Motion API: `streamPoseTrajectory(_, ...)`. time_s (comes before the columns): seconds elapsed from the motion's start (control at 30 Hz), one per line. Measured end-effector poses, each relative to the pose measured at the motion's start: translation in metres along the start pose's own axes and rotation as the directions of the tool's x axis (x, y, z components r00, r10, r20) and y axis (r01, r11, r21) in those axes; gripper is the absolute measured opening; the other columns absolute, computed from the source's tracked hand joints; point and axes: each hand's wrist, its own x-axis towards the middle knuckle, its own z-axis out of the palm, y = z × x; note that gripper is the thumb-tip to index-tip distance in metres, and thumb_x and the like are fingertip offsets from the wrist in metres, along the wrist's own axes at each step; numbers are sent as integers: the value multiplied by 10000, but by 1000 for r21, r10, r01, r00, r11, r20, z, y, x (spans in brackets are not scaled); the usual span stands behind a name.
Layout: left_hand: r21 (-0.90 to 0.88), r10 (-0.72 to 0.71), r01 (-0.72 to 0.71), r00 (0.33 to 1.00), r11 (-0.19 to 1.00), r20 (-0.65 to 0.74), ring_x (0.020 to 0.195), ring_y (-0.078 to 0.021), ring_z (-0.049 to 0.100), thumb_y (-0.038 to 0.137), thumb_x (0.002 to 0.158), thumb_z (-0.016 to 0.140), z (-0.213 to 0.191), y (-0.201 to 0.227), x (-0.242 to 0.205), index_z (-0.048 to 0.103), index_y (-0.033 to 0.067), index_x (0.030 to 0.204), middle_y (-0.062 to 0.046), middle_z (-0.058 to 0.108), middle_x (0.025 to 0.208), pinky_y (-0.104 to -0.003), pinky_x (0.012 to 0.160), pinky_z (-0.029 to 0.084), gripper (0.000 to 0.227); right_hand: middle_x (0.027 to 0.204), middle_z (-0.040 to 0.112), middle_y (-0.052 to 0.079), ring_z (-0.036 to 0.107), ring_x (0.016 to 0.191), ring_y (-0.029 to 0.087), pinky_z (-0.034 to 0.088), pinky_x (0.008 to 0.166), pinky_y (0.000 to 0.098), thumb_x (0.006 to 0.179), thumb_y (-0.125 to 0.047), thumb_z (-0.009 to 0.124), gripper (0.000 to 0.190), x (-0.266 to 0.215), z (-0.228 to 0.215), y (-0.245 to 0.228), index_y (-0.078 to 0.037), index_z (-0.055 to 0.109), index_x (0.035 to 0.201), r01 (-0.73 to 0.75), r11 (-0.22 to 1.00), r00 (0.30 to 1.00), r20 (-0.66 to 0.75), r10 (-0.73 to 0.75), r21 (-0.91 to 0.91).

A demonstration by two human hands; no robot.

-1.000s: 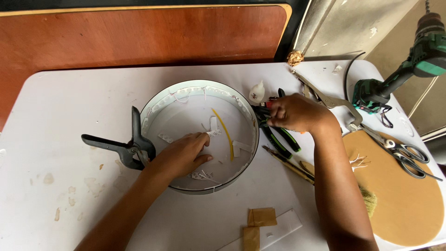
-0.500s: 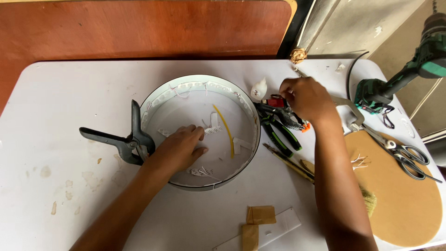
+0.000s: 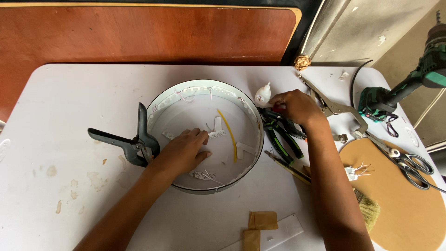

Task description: The person assembles a small light fixture on a white table. They use a clamp to hold a circular metal frame, attach a white plastic socket with wires, and use a lighter to heat-shrink a yellow sleeve over the wires. The person then secures the socket to the frame and adjusts the wiring.

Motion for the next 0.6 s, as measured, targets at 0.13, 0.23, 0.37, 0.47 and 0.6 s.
streamPoseTrajectory(0.13,12,11,-11,1000,1000,-17,1056,-372,670,270,982,636,5,-4,3,526,141,1100,-127,634,1035,-488,852,557,207,1069,797,85,730,1042,404,571,906,537,921,-174,694,218,0,0,8,-265,812,1080,-23,999,1000,10,23,-33)
streamPoseTrajectory(0.23,33,8,-8,1000,999,-3,1065,-377,673,263,993,631,5,-3,4,543,117,1126,-152,642,1060,-496,863,556,216,1119,774,162,716,1076,428,554,929,559,937,-115,680,212,-4,-6,7,-152,778,1120,54,998,998,16,-54,-19)
streamPoseTrajectory(0.37,10,5,-5,1000,1000,-1,1051,-374,663,281,994,621,5,-4,1,524,130,1111,-140,631,1043,-494,854,553,214,1138,737,227,710,991,430,552,864,541,940,-86,684,248,-19,-26,2,-54,721,1183,102,983,995,-13,-101,150)
streamPoseTrajectory(0.47,13,7,-7,1000,1000,-7,1036,-367,663,280,996,619,4,-3,1,523,131,1107,-135,626,1029,-483,842,550,209,1126,697,270,709,908,424,554,813,510,951,-63,670,274,-29,-39,-6,31,662,1209,205,931,978,-97,-184,303)
streamPoseTrajectory(0.6,4,12,-12,1000,1000,-22,1023,-371,665,264,991,628,2,0,1,534,113,1107,-143,626,1020,-479,826,547,213,1134,625,324,692,978,503,556,864,583,946,-6,615,325,-34,-37,-29,101,559,1248,373,794,928,-207,-311,479)
